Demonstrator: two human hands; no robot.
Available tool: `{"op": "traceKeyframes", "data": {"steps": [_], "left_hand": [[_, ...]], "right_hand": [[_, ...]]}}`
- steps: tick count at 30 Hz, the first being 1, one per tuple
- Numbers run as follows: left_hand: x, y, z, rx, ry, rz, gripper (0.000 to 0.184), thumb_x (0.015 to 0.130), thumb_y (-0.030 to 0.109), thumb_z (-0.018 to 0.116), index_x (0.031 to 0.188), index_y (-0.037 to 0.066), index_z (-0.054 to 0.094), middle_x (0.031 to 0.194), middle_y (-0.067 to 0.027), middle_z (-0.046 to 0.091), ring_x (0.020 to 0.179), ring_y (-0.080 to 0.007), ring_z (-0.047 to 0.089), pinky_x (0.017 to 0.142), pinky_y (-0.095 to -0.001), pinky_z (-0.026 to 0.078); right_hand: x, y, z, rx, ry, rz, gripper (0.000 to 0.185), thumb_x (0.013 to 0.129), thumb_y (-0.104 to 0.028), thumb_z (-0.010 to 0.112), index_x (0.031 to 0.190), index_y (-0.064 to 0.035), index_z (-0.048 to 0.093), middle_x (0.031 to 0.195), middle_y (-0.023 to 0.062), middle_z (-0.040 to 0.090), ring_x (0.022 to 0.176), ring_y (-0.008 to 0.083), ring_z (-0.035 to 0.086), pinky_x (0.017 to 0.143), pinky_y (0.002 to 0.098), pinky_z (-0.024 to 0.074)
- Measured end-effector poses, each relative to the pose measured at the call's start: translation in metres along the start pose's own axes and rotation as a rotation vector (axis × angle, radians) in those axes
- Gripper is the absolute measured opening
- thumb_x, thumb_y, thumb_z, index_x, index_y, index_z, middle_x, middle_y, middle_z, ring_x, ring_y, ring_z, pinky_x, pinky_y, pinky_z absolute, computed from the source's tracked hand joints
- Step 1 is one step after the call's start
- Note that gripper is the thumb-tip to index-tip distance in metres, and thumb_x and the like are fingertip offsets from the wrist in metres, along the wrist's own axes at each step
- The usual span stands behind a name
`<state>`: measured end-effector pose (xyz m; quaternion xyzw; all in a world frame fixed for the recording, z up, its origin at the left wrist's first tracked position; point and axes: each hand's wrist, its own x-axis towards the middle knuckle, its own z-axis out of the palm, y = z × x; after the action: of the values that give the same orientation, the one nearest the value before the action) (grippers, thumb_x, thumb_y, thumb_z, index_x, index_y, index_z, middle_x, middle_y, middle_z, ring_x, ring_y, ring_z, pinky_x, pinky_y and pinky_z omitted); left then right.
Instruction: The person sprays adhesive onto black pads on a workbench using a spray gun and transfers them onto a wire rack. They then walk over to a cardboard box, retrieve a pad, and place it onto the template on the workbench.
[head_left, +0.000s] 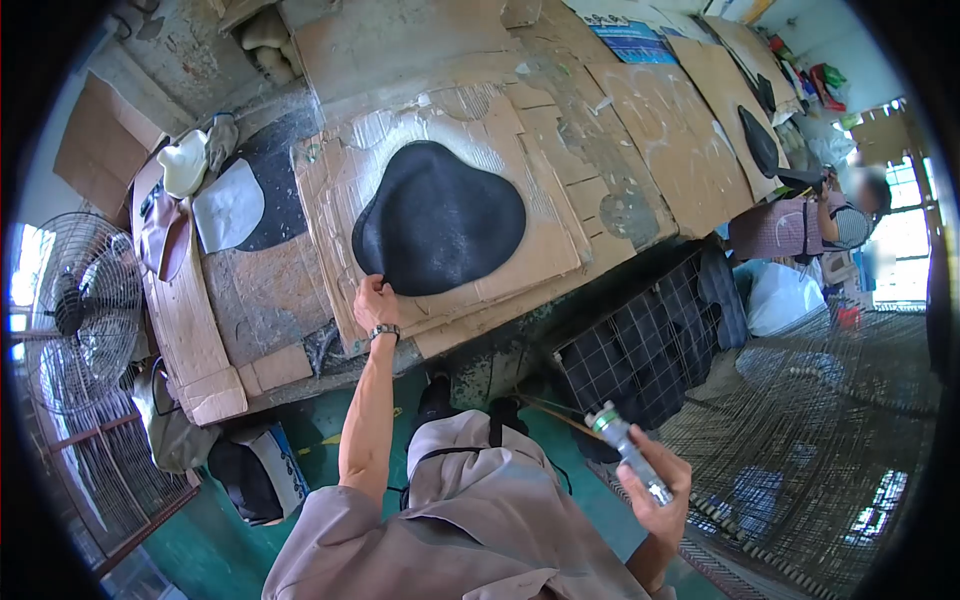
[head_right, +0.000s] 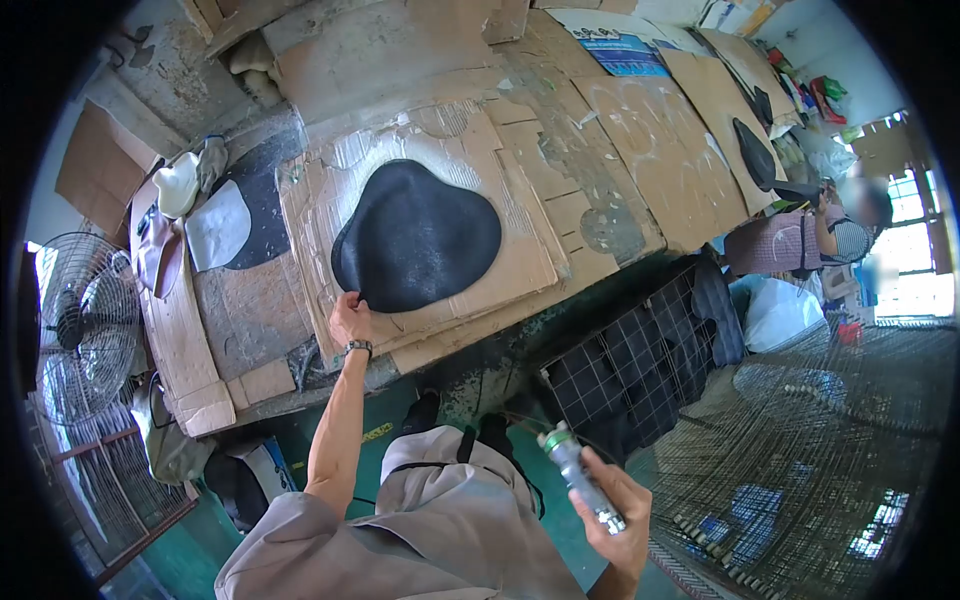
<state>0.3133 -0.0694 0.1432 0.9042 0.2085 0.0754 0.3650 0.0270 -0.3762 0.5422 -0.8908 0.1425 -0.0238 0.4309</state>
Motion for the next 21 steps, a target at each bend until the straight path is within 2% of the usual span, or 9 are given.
{"op": "traceKeyframes", "data": {"steps": [1, 4, 5, 8, 10, 12, 16, 18, 21], "left_hand": [[0.001, -0.002, 0.006, -0.082, 0.017, -0.071, 0.028, 0.080, 0.014, 0.077, 0.108, 0.011, 0.076, 0.093, -0.0068, 0.075, 0.086, -0.0245, 0.073, 0.083, -0.0390, 0.057], [0.003, 0.004, 0.018, -0.286, 0.115, -0.319, 0.040, 0.078, 0.009, 0.074, 0.118, 0.007, 0.070, 0.088, -0.0085, 0.074, 0.088, -0.0237, 0.072, 0.083, -0.0388, 0.055], [0.019, -0.028, 0.047, -0.400, 0.181, -0.331, 0.043, 0.076, 0.008, 0.073, 0.118, 0.004, 0.067, 0.079, -0.0070, 0.068, 0.076, -0.0212, 0.069, 0.071, -0.0403, 0.056], [0.032, 0.022, 0.027, -1.189, -0.153, -0.737, 0.012, 0.074, 0.006, 0.069, 0.075, 0.010, 0.058, 0.068, -0.0008, 0.054, 0.053, -0.0162, 0.054, 0.049, -0.0374, 0.048], [0.043, 0.066, 0.026, -1.383, -0.302, -0.601, 0.020, 0.072, 0.002, 0.062, 0.062, 0.012, 0.049, 0.068, -0.0006, 0.055, 0.057, -0.0182, 0.055, 0.054, -0.0364, 0.050], [0.049, 0.157, 0.028, -1.538, -0.166, -0.510, 0.020, 0.069, -0.001, 0.058, 0.060, 0.013, 0.047, 0.068, -0.0001, 0.053, 0.061, -0.0202, 0.056, 0.060, -0.0354, 0.051], [0.078, 0.275, 0.029, -1.601, -0.321, -0.181, 0.023, 0.068, -0.003, 0.057, 0.058, 0.013, 0.044, 0.068, 0.0017, 0.046, 0.064, -0.0182, 0.051, 0.067, -0.0345, 0.047], [0.054, 0.353, 0.001, -1.663, -0.414, -0.223, 0.022, 0.070, -0.002, 0.057, 0.059, 0.012, 0.044, 0.069, 0.0000, 0.045, 0.064, -0.0208, 0.052, 0.068, -0.0369, 0.049], [-0.001, 0.432, -0.038, -1.690, -0.675, -0.143, 0.004, 0.073, 0.001, 0.055, 0.074, 0.005, 0.055, 0.084, -0.0104, 0.065, 0.080, -0.0331, 0.067, 0.080, -0.0462, 0.057]], "right_hand": [[-0.004, 0.005, -0.005, -0.003, 0.042, 0.057, 0.051, 0.082, -0.001, 0.079, 0.131, 0.0050, 0.068, 0.088, 0.0148, 0.072, 0.072, 0.0194, 0.067, 0.064, 0.0309, 0.0512], [-0.013, 0.020, -0.025, 0.031, 0.026, -0.012, 0.049, 0.084, -0.003, 0.079, 0.131, 0.0051, 0.068, 0.086, 0.0143, 0.070, 0.070, 0.0179, 0.065, 0.062, 0.0310, 0.0496], [-0.019, 0.025, -0.030, 0.007, 0.075, 0.009, 0.048, 0.086, -0.004, 0.078, 0.131, 0.0064, 0.068, 0.085, 0.0142, 0.071, 0.071, 0.0181, 0.066, 0.063, 0.0309, 0.0512], [-0.032, 0.047, -0.041, 0.035, 0.180, 0.030, 0.047, 0.088, -0.003, 0.076, 0.132, 0.0089, 0.066, 0.089, 0.0147, 0.073, 0.076, 0.0205, 0.072, 0.070, 0.0306, 0.0550], [-0.043, 0.060, -0.044, 0.127, 0.150, 0.080, 0.046, 0.087, -0.002, 0.075, 0.131, 0.0090, 0.066, 0.093, 0.0159, 0.074, 0.079, 0.0207, 0.073, 0.071, 0.0305, 0.0555], [-0.053, 0.080, -0.045, 0.157, 0.116, 0.065, 0.047, 0.087, 0.000, 0.076, 0.132, 0.0089, 0.066, 0.094, 0.0145, 0.075, 0.081, 0.0184, 0.072, 0.075, 0.0291, 0.0555], [-0.068, 0.112, -0.046, 0.192, 0.124, 0.128, 0.047, 0.088, -0.001, 0.077, 0.134, 0.0052, 0.067, 0.095, 0.0126, 0.075, 0.085, 0.0184, 0.072, 0.078, 0.0292, 0.0557], [-0.077, 0.132, -0.045, 0.187, 0.150, 0.184, 0.048, 0.087, 0.000, 0.078, 0.134, 0.0025, 0.067, 0.096, 0.0135, 0.075, 0.083, 0.0193, 0.071, 0.077, 0.0304, 0.0546], [-0.087, 0.157, -0.045, 0.218, 0.198, 0.253, 0.049, 0.085, 0.000, 0.078, 0.134, 0.0028, 0.067, 0.096, 0.0151, 0.074, 0.079, 0.0208, 0.069, 0.075, 0.0316, 0.0535]]}}
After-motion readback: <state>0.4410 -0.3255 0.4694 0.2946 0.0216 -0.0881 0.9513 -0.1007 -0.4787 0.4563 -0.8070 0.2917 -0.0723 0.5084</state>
